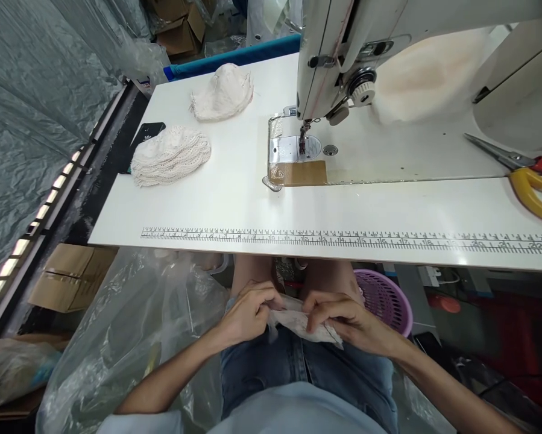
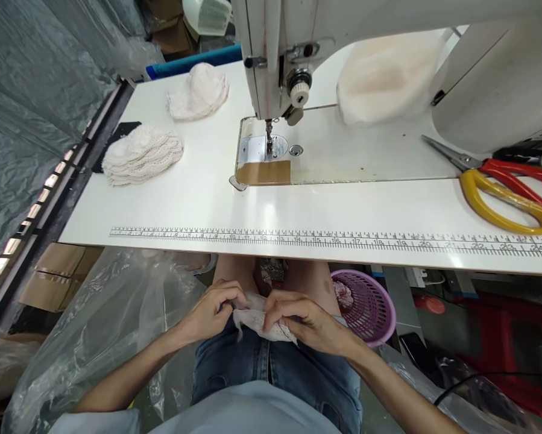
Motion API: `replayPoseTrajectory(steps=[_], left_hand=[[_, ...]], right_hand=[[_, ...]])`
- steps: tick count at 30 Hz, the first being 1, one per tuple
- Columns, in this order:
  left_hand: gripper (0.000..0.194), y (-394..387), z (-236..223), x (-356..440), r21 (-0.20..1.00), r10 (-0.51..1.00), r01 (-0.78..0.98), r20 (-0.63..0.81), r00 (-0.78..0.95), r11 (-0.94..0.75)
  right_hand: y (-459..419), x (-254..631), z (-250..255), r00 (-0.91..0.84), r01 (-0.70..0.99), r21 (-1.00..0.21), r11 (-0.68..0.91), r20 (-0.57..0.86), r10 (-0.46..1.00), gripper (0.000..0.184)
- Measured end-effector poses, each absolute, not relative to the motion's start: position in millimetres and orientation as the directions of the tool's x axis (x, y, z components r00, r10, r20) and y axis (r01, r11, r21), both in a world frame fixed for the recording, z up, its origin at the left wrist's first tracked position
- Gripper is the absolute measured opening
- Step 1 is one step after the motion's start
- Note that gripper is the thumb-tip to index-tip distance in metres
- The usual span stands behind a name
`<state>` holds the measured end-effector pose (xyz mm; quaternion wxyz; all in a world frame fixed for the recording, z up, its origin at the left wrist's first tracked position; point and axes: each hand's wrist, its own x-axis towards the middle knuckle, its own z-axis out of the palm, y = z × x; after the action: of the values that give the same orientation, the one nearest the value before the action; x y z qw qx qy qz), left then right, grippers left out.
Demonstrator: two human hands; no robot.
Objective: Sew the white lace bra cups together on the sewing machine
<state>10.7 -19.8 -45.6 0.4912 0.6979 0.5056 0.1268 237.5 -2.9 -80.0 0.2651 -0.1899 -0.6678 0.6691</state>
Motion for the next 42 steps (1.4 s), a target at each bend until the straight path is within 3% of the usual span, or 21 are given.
replayPoseTrajectory(steps=[3,5,8,12,16,21,23,26,29,33,42], left_hand=[[0.045,-22.3,-42.4,15.2,0.870,0.816,0.491,-0.264,0.513,-0.028],[0.054,-25.1,-45.2,21.0,0.843,0.809,0.526,-0.228,0.542,-0.115],[0.043,-28.3,-54.7,25.7,0.772,0.828,0.607,-0.208,0.521,-0.188],[0.038,-24.1,-55.3,17.9,0.829,0.820,0.554,-0.371,0.437,0.079],[0.032,-16.7,-44.5,8.5,0.865,0.617,0.354,-0.502,0.606,0.355],[0.028,-17.7,-50.7,8.3,0.860,0.604,0.344,-0.509,0.613,0.376],[0.026,-19.3,-56.4,9.9,0.879,0.627,0.304,-0.476,0.616,0.368],[0.028,-20.5,-61.2,11.5,0.896,0.670,0.250,-0.442,0.597,0.368],[0.031,-20.4,-59.4,8.9,0.864,0.653,0.284,-0.502,0.567,0.417],[0.026,-18.5,-51.5,-0.8,0.808,0.557,0.375,-0.586,0.588,0.454],[0.019,-12.0,-43.1,-12.9,0.879,0.584,0.348,-0.477,0.657,0.327]], right_hand=[[-1.4,236.9,-79.1,-0.816,-0.090,-0.996,0.006,0.078,0.573,0.031],[-0.5,237.0,-77.4,-0.827,-0.076,-0.997,0.012,0.069,0.558,0.032],[0.7,240.3,-74.7,-0.842,-0.077,-0.997,0.006,0.068,0.535,0.029],[3.0,245.2,-73.0,-0.860,-0.044,-0.999,0.005,0.040,0.509,0.029],[5.4,247.0,-75.1,-0.850,-0.003,-1.000,-0.010,-0.003,0.526,0.031],[5.1,250.8,-77.4,-0.837,0.091,-0.995,-0.051,-0.104,0.537,0.035],[3.0,247.5,-76.7,-0.809,0.139,-0.982,-0.127,-0.186,0.557,0.029],[-0.5,235.6,-75.5,-0.777,0.207,-0.950,-0.236,-0.306,0.550,0.040],[-1.5,226.4,-75.3,-0.759,0.231,-0.917,-0.327,-0.380,0.529,0.031],[1.7,230.0,-76.4,-0.771,0.188,-0.867,-0.462,-0.422,0.478,0.030],[4.8,240.3,-78.2,-0.755,0.225,-0.851,-0.475,-0.460,0.467,0.031]])
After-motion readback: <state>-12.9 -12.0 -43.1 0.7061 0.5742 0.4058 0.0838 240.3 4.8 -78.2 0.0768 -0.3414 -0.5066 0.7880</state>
